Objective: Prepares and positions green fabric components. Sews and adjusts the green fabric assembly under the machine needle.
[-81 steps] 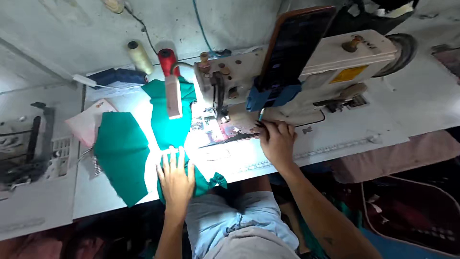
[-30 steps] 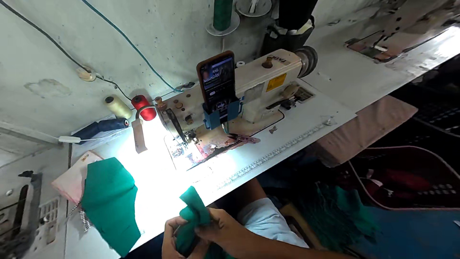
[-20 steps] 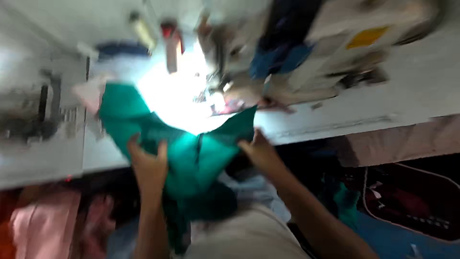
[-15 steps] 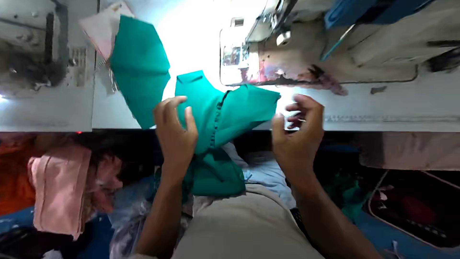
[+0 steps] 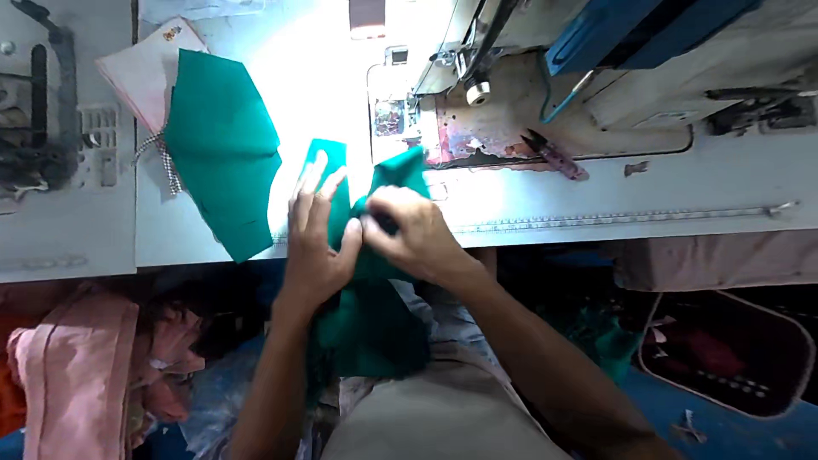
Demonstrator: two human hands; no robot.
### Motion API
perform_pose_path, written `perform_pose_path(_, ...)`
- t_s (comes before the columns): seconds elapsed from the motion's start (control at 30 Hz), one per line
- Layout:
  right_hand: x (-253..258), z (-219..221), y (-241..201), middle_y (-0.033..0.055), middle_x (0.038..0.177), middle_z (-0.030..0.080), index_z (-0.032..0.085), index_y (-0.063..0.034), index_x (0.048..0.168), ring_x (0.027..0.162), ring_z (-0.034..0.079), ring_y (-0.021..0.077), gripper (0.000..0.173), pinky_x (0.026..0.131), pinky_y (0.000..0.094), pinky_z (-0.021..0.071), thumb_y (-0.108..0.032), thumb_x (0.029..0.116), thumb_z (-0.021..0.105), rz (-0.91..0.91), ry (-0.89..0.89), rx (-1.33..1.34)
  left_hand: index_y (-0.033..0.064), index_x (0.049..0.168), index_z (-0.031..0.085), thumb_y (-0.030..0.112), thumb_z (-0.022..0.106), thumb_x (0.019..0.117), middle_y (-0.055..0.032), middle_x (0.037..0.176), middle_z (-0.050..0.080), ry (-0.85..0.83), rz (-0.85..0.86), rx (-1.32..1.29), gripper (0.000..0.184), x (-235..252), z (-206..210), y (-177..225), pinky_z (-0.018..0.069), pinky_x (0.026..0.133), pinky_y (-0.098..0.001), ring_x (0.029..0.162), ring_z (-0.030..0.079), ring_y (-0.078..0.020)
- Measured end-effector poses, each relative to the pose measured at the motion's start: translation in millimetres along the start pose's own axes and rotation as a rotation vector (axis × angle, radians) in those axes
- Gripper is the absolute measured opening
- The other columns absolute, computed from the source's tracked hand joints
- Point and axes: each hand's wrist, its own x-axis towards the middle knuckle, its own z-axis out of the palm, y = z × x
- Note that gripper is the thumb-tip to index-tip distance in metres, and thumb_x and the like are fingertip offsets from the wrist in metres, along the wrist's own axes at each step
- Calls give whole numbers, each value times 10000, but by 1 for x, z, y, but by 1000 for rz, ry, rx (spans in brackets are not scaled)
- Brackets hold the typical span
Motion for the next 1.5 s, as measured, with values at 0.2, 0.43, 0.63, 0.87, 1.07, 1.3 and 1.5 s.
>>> perform_pose_path(0.2, -14, -51, 30, -9, 909, 699, 704, -49, 972, 827, 674, 54, 97, 720, 253, 598, -116, 938, 643, 0, -165, 498, 120, 907, 721, 437, 621, 980, -17, 1180, 718, -428, 312, -399, 339, 57, -17, -10, 515, 1004, -342, 1156, 637, -87)
perform_pose_path(0.43, 9, -67, 48, -20, 914, 725, 689, -84, 1038, 807, 699, 24, 163, 715, 197, 599, -229, 966, 674, 253, -32, 356, 90, 1076, 623, 152, 655, 984, 60, 973, 673, -666, 135, -567, 116, 109, 9, -15, 542, 857, -175, 924, 638, 14)
perform_pose_path(0.63, 19, -58, 57, -11, 844, 700, 683, -49, 984, 747, 675, 46, 82, 696, 202, 586, -116, 952, 719, 311, 147, 569, 159, 999, 651, 324, 719, 951, 111, 877, 639, -634, 109, -402, 184, 126, 5, -18, 505, 732, -131, 804, 599, 63)
perform_pose_path(0.87, 22, -51, 64, 21, 856, 710, 683, -35, 982, 742, 691, 81, 42, 695, 249, 614, -64, 959, 703, 401, 198, 899, 88, 1313, 519, 425, 800, 831, 73, 1075, 663, -699, 236, -334, 652, 146, 1, -27, 528, 941, -183, 1034, 625, 20)
perform_pose_path(1.07, 23, -54, 66, 25, 855, 711, 684, -26, 979, 740, 690, 80, 50, 690, 242, 612, -61, 953, 709, 390, 190, 894, 135, 1217, 594, 373, 752, 896, 56, 1173, 631, -745, 328, -328, 430, 154, 1, -36, 477, 1005, -220, 1152, 572, -14)
perform_pose_path(1.3, 17, -59, 57, 18, 829, 673, 671, -51, 963, 692, 657, 65, 35, 630, 199, 587, -44, 950, 703, 348, 163, 835, 109, 1266, 640, 355, 724, 931, 19, 1227, 644, -726, 386, -359, 424, 155, -4, -37, 489, 1036, -247, 1201, 579, -52)
perform_pose_path(1.5, 15, -62, 55, 16, 844, 674, 673, -50, 978, 696, 657, 57, 46, 624, 186, 585, -28, 948, 700, 323, 153, 796, 114, 1183, 682, 257, 695, 946, 16, 1233, 634, -721, 400, -410, 277, 153, -6, -39, 447, 1058, -257, 1233, 541, -69)
